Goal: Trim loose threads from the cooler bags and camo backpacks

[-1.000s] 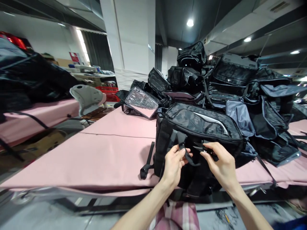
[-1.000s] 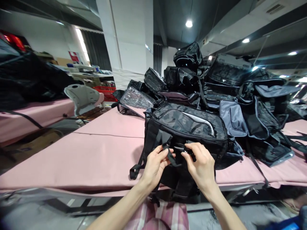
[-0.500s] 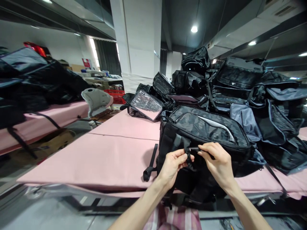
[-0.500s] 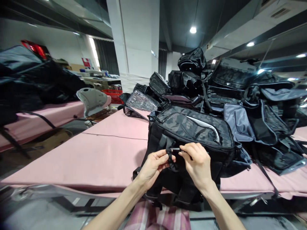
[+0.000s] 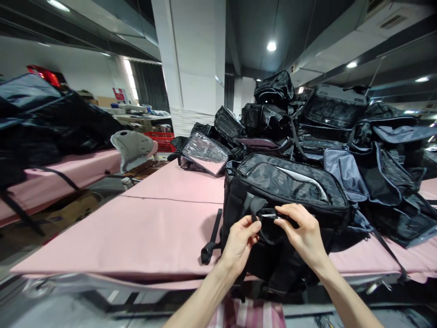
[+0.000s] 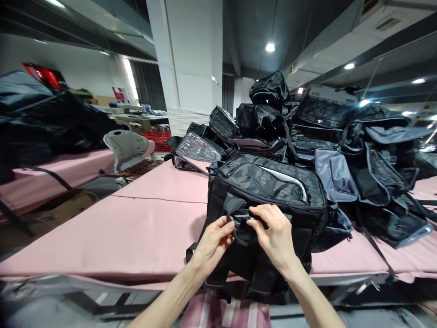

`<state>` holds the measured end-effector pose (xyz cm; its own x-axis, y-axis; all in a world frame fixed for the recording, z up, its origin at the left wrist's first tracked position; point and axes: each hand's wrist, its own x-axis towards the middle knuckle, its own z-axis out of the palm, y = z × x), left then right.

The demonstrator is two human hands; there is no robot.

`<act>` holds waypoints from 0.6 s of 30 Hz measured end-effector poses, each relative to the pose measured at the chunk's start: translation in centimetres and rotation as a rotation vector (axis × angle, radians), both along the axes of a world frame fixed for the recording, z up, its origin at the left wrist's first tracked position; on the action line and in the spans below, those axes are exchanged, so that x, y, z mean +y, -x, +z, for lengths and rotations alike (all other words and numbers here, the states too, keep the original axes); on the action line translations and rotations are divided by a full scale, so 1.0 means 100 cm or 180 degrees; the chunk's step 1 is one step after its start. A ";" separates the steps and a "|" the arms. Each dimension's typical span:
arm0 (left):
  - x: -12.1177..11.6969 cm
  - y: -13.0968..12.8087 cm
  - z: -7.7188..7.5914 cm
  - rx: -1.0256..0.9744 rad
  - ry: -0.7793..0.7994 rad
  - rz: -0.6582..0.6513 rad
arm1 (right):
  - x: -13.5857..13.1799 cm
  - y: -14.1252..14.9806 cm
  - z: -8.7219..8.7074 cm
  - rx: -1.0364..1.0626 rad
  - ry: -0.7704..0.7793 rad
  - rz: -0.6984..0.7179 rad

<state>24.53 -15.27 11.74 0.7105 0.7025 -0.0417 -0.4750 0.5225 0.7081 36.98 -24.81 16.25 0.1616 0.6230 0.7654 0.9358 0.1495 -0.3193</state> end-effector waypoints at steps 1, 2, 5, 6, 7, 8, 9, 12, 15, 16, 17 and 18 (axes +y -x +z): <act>-0.001 -0.001 0.001 0.0062 -0.0268 0.0176 | 0.001 0.003 0.000 -0.0157 0.0018 -0.0018; -0.002 -0.002 0.003 0.0114 -0.0515 0.0336 | 0.002 0.007 0.000 -0.0317 0.0022 -0.0059; -0.003 -0.005 0.004 0.0336 -0.1138 0.0772 | 0.006 0.014 0.001 -0.0666 -0.0018 -0.0256; -0.003 -0.005 0.004 0.0430 -0.1322 0.0887 | 0.007 0.014 0.001 -0.0678 -0.0032 -0.0299; -0.003 -0.005 0.003 0.0523 -0.1472 0.0982 | 0.007 0.014 0.001 -0.0621 -0.0042 -0.0318; -0.002 -0.006 0.002 0.0603 -0.1577 0.1045 | 0.006 0.012 0.001 -0.0506 -0.0057 -0.0312; -0.002 -0.006 0.000 0.0662 -0.1636 0.1081 | 0.004 0.010 0.000 -0.0362 -0.0079 -0.0290; -0.002 -0.007 -0.002 0.0712 -0.1661 0.1084 | -0.001 0.005 -0.001 -0.0106 -0.0144 -0.0186; -0.002 -0.007 0.000 0.0712 -0.1719 0.1100 | 0.000 0.007 -0.002 -0.0358 -0.0087 -0.0159; -0.002 -0.007 0.002 0.0716 -0.1745 0.1114 | 0.001 0.008 -0.003 -0.0451 -0.0057 -0.0182; -0.002 -0.007 0.003 0.0718 -0.1765 0.1123 | 0.004 0.009 -0.003 -0.0513 -0.0036 -0.0216; -0.002 -0.007 0.004 0.0718 -0.1784 0.1112 | 0.005 0.010 -0.004 -0.0526 -0.0017 -0.0244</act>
<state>25.24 -15.47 12.12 0.4557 0.8469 0.2739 -0.3582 -0.1071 0.9275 36.03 -24.27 15.87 0.0803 0.6095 0.7887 0.9842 0.0770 -0.1597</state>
